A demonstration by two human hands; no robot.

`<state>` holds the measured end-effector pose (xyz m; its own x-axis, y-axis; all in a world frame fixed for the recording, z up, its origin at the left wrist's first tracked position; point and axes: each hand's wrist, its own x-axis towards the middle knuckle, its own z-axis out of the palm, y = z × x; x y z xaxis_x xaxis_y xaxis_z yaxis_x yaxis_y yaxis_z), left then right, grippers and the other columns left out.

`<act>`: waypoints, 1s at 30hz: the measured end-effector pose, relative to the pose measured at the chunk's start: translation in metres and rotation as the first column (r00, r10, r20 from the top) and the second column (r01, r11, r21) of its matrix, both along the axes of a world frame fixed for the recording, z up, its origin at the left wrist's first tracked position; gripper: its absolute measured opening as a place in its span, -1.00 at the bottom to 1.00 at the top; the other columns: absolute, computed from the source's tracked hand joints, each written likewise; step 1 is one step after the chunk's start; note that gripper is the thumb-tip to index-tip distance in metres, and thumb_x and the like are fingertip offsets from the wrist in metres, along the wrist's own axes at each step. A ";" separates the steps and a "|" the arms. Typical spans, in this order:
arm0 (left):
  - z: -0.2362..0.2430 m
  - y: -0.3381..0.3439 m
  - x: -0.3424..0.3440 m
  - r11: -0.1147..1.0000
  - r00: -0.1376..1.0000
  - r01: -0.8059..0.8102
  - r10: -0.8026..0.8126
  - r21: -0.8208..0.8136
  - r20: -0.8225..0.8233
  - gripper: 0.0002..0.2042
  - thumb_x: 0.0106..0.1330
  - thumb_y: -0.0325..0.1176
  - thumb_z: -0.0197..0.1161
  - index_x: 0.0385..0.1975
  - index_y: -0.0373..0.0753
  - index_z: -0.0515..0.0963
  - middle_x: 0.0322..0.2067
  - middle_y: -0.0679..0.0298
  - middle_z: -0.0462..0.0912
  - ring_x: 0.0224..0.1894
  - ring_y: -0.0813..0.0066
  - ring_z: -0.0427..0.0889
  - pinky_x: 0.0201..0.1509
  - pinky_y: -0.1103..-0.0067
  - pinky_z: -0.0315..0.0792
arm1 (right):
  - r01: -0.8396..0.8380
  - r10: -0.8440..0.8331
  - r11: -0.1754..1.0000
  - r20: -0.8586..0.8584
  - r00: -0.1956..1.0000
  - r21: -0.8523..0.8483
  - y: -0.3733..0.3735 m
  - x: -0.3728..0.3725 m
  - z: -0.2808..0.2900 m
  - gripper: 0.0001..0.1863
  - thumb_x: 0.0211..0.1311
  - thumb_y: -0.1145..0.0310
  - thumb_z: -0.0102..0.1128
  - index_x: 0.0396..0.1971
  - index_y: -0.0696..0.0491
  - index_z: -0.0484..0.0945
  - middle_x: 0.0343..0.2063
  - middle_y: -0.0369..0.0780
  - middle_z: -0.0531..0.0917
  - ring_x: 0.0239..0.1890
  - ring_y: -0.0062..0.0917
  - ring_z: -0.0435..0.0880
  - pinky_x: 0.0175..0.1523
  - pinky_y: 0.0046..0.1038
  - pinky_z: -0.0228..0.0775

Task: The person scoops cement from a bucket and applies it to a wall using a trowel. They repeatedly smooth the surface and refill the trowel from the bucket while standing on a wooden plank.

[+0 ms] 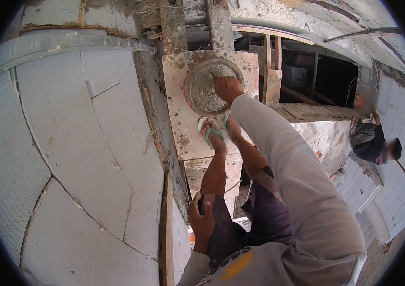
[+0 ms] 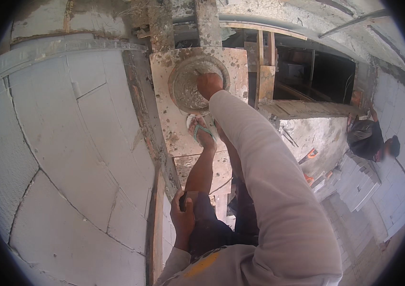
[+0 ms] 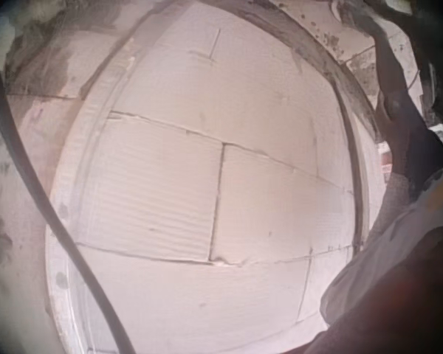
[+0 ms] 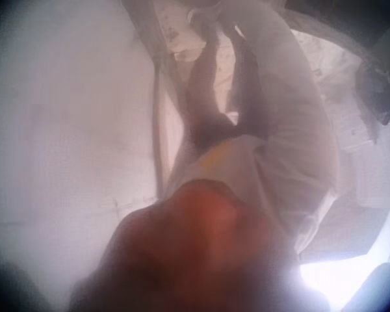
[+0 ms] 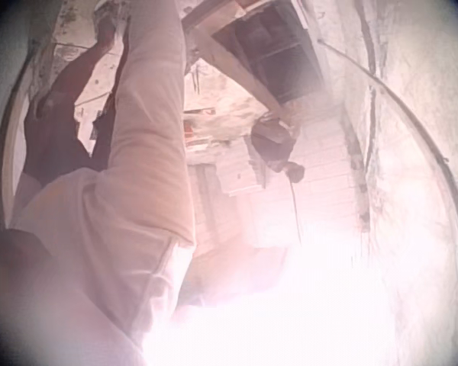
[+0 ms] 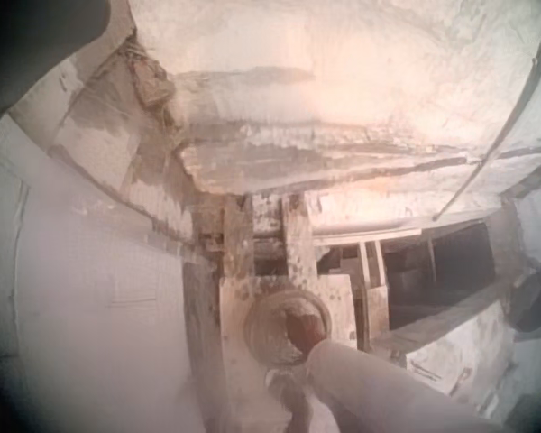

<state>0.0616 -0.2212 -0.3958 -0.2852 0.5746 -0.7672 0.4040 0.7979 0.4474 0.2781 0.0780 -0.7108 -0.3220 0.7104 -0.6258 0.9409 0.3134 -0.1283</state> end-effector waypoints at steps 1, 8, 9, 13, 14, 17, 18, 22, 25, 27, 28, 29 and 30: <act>-0.001 -0.004 -0.001 1.000 1.000 -0.019 0.019 -0.005 -0.011 -0.55 0.43 -0.29 0.22 0.23 -0.41 0.49 0.12 -0.10 0.61 0.23 -0.03 0.56 0.36 0.22 0.37 | 0.015 -0.015 1.000 -0.019 1.000 0.012 -0.013 0.009 0.007 -0.76 0.35 0.33 0.09 -0.21 0.08 0.72 -0.30 -0.06 0.80 -0.18 -0.19 0.82 -0.07 -0.20 0.66; -0.008 -0.005 0.006 0.999 1.000 -0.017 0.017 -0.037 -0.008 -0.59 0.40 -0.28 0.25 0.14 -0.40 0.54 0.11 -0.10 0.60 0.19 -0.04 0.58 0.31 0.25 0.42 | -0.164 0.165 0.969 -0.005 0.986 -0.183 -0.004 0.046 0.155 -0.65 0.40 0.09 0.17 -0.01 0.00 0.67 -0.35 -0.04 0.76 -0.25 -0.13 0.79 -0.13 -0.13 0.63; -0.010 -0.008 0.005 1.000 1.000 -0.003 0.003 -0.031 -0.013 -0.60 0.40 -0.27 0.25 0.14 -0.40 0.55 0.10 -0.10 0.60 0.19 -0.05 0.58 0.31 0.25 0.42 | -0.206 0.208 0.963 -0.007 0.978 -0.174 0.010 0.051 0.171 -0.60 0.40 0.04 0.18 0.04 -0.01 0.66 -0.34 -0.06 0.76 -0.25 -0.15 0.78 -0.14 -0.15 0.62; -0.013 -0.013 0.003 0.998 0.999 0.030 -0.032 -0.054 -0.041 -0.62 0.40 -0.27 0.25 0.11 -0.38 0.56 0.08 -0.09 0.61 0.17 -0.05 0.59 0.28 0.23 0.44 | -0.192 0.186 0.981 0.182 0.966 0.019 0.048 0.058 0.126 -0.67 0.40 0.13 0.14 0.00 -0.02 0.68 -0.25 -0.09 0.77 -0.18 -0.21 0.79 -0.09 -0.19 0.61; -0.017 -0.012 0.001 0.997 0.998 0.048 -0.050 -0.061 -0.039 -0.62 0.40 -0.27 0.25 0.10 -0.38 0.57 0.07 -0.09 0.62 0.16 -0.05 0.59 0.27 0.23 0.45 | -0.148 0.152 0.988 0.173 0.973 -0.038 0.047 0.055 0.097 -0.70 0.40 0.18 0.12 -0.05 -0.01 0.69 -0.24 -0.06 0.77 -0.17 -0.19 0.79 -0.07 -0.18 0.61; -0.021 -0.008 0.005 0.991 0.992 0.106 -0.110 -0.077 -0.054 -0.63 0.39 -0.27 0.26 0.09 -0.38 0.58 0.06 -0.08 0.63 0.15 -0.05 0.60 0.25 0.23 0.46 | 0.178 -0.178 0.982 0.002 0.984 -0.064 0.004 0.029 0.021 -0.75 0.33 0.38 0.04 -0.20 0.05 0.73 -0.20 0.04 0.76 -0.13 -0.07 0.78 -0.01 -0.12 0.62; -0.021 -0.006 0.004 0.988 0.988 0.131 -0.137 -0.080 -0.067 -0.63 0.39 -0.27 0.27 0.08 -0.38 0.58 0.06 -0.08 0.63 0.14 -0.05 0.61 0.24 0.23 0.47 | 0.263 -0.264 0.959 -0.002 0.964 -0.103 -0.010 0.022 0.017 -0.74 0.34 0.36 0.04 -0.17 0.10 0.70 -0.24 0.06 0.75 -0.14 -0.02 0.77 -0.02 -0.09 0.62; -0.019 -0.009 0.011 0.989 0.992 0.109 -0.115 -0.102 -0.052 -0.63 0.39 -0.26 0.27 0.08 -0.36 0.59 0.06 -0.07 0.63 0.15 -0.05 0.60 0.26 0.22 0.45 | 0.158 -0.176 0.967 -0.077 0.981 -0.198 -0.049 0.035 0.062 -0.72 0.37 0.28 0.08 -0.11 0.12 0.65 -0.29 0.09 0.74 -0.17 0.00 0.76 -0.03 -0.04 0.61; -0.017 -0.005 0.016 0.986 0.988 0.138 -0.144 -0.094 -0.061 -0.63 0.39 -0.25 0.27 0.07 -0.37 0.59 0.06 -0.06 0.64 0.16 -0.05 0.59 0.27 0.22 0.45 | 0.156 -0.176 0.966 -0.083 0.981 -0.207 -0.039 0.045 0.119 -0.65 0.43 0.15 0.12 -0.03 0.11 0.61 -0.32 0.09 0.73 -0.23 -0.01 0.76 -0.13 -0.03 0.59; -0.014 -0.001 0.017 0.984 0.986 0.151 -0.157 -0.095 -0.061 -0.63 0.39 -0.25 0.27 0.07 -0.35 0.59 0.06 -0.05 0.64 0.16 -0.04 0.59 0.28 0.21 0.44 | 0.156 -0.172 0.972 -0.076 0.982 -0.177 -0.035 0.061 0.147 -0.61 0.44 0.12 0.12 0.03 0.12 0.59 -0.32 0.10 0.73 -0.24 -0.02 0.75 -0.19 -0.03 0.56; -0.015 0.001 0.018 0.983 0.985 0.159 -0.164 -0.090 -0.060 -0.63 0.38 -0.25 0.27 0.07 -0.35 0.60 0.06 -0.04 0.64 0.16 -0.03 0.59 0.28 0.21 0.44 | 0.174 -0.184 0.981 -0.128 0.975 -0.087 -0.050 0.080 0.138 -0.57 0.47 0.11 0.07 0.13 0.10 0.54 -0.25 0.14 0.71 -0.26 -0.01 0.75 -0.25 0.00 0.51; -0.016 0.000 0.017 0.982 0.985 0.158 -0.164 -0.099 -0.051 -0.63 0.38 -0.24 0.28 0.07 -0.34 0.60 0.07 -0.04 0.64 0.17 -0.03 0.59 0.28 0.21 0.44 | 0.187 -0.190 0.981 -0.069 0.979 -0.040 -0.066 0.092 0.130 -0.55 0.48 0.10 0.05 0.16 0.10 0.52 -0.22 0.15 0.70 -0.26 -0.01 0.74 -0.25 0.01 0.51; -0.018 -0.002 0.018 0.982 0.986 0.152 -0.158 -0.110 -0.046 -0.63 0.38 -0.24 0.28 0.07 -0.33 0.60 0.08 -0.04 0.64 0.17 -0.03 0.59 0.29 0.21 0.43 | 0.193 -0.193 0.981 -0.014 0.981 0.008 -0.081 0.100 0.121 -0.53 0.49 0.08 0.03 0.19 0.10 0.50 -0.20 0.16 0.70 -0.25 0.00 0.74 -0.25 0.02 0.50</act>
<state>0.0791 -0.2235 -0.4136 -0.2422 0.5317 -0.8116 0.5476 0.7654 0.3380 0.3777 -0.0030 -0.5896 -0.1867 0.7656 -0.6157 0.9820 0.1274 -0.1394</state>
